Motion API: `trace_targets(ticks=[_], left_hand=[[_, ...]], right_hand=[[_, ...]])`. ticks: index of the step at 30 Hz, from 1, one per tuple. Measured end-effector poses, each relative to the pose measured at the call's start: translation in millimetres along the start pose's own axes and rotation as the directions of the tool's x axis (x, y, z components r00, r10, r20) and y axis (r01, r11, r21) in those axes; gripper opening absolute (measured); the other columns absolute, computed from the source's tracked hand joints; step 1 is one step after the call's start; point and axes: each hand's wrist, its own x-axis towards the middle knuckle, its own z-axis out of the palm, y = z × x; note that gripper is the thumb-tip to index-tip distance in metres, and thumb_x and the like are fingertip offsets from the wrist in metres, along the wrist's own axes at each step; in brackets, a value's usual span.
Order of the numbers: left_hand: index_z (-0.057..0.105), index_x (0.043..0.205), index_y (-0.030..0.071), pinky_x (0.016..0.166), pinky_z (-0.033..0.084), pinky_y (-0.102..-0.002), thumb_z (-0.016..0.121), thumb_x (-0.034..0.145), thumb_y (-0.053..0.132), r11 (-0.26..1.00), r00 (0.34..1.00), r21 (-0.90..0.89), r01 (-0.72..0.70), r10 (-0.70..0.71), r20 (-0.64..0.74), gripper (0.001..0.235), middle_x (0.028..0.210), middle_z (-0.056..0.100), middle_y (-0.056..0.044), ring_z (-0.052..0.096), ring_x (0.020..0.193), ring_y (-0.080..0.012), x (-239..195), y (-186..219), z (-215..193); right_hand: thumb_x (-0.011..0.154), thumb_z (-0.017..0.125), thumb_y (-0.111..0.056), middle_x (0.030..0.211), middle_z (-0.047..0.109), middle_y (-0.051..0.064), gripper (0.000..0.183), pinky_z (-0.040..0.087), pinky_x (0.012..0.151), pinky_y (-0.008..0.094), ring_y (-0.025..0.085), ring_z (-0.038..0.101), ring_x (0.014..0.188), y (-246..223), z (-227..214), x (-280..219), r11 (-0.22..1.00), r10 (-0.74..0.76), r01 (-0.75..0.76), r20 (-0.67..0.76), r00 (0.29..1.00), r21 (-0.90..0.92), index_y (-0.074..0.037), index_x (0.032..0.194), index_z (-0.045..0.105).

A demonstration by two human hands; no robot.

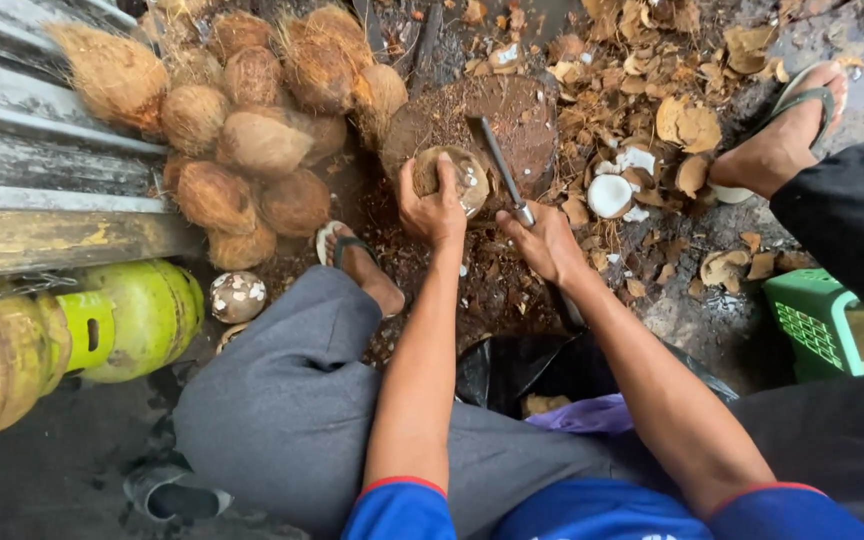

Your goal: The person sits on the ground and uses a machete to peel the husk off a coconut. They repeatedly strike the coconut against a wooden stump to remove the outer layer and then split the coconut open.

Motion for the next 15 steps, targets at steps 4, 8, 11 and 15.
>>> trace_targets(ticks=[4, 8, 11, 15], left_hand=[[0.071, 0.109, 0.03, 0.072, 0.053, -0.041, 0.075, 0.073, 0.063, 0.999, 1.0, -0.04, 0.023, -0.022, 0.017, 0.049, 0.097, 0.071, -0.009, 0.071, 0.087, -0.0322, 0.4, 12.5, -0.7], [0.071, 0.109, 0.031, 0.072, 0.052, -0.04, 0.074, 0.072, 0.067, 0.997, 0.998, -0.05, 0.061, -0.06, 0.032, 0.052, 0.097, 0.071, -0.009, 0.072, 0.086, -0.0325, 3.5, 9.7, -7.3], [0.069, 0.114, 0.028, 0.077, 0.051, -0.039, 0.073, 0.071, 0.071, 0.987, 0.985, -0.036, 0.157, -0.153, 0.085, 0.061, 0.107, 0.069, -0.011, 0.068, 0.098, -0.0319, 14.2, 14.3, -12.9], [0.045, 0.139, 0.02, 0.106, 0.043, -0.052, 0.087, 0.056, 0.066, 0.991, 0.988, 0.037, 0.129, -0.132, 0.079, 0.103, 0.137, 0.046, -0.017, 0.05, 0.131, -0.0376, -3.2, 21.9, -16.1]], right_hand=[[0.096, 0.068, -0.039, 0.056, 0.054, 0.009, 0.042, 0.045, 0.061, 0.035, 0.023, 0.056, 0.059, -25.2, -1.6, -8.8, 0.998, 0.003, 0.004, -0.088, 0.996, 0.069, -0.01, 0.068, 0.056], [0.084, 0.068, -0.041, 0.087, 0.07, 0.023, 0.038, 0.052, 0.084, 0.052, 0.044, 0.069, 0.095, 16.1, 11.1, -1.8, 0.892, 0.404, -0.379, 0.059, 0.913, -0.245, -0.003, 0.091, 0.071], [0.083, 0.065, -0.056, 0.093, 0.073, 0.02, 0.046, 0.051, 0.086, 0.054, 0.042, 0.069, 0.1, 17.5, 12.9, 1.0, 0.87, 0.448, -0.415, 0.073, 0.891, -0.267, -0.013, 0.094, 0.074], [0.084, 0.067, -0.041, 0.068, 0.062, 0.023, 0.037, 0.049, 0.073, 0.046, 0.041, 0.066, 0.076, 15.6, -3.5, -5.1, 0.95, 0.301, -0.294, 0.061, 0.952, -0.106, -0.006, 0.076, 0.064]])
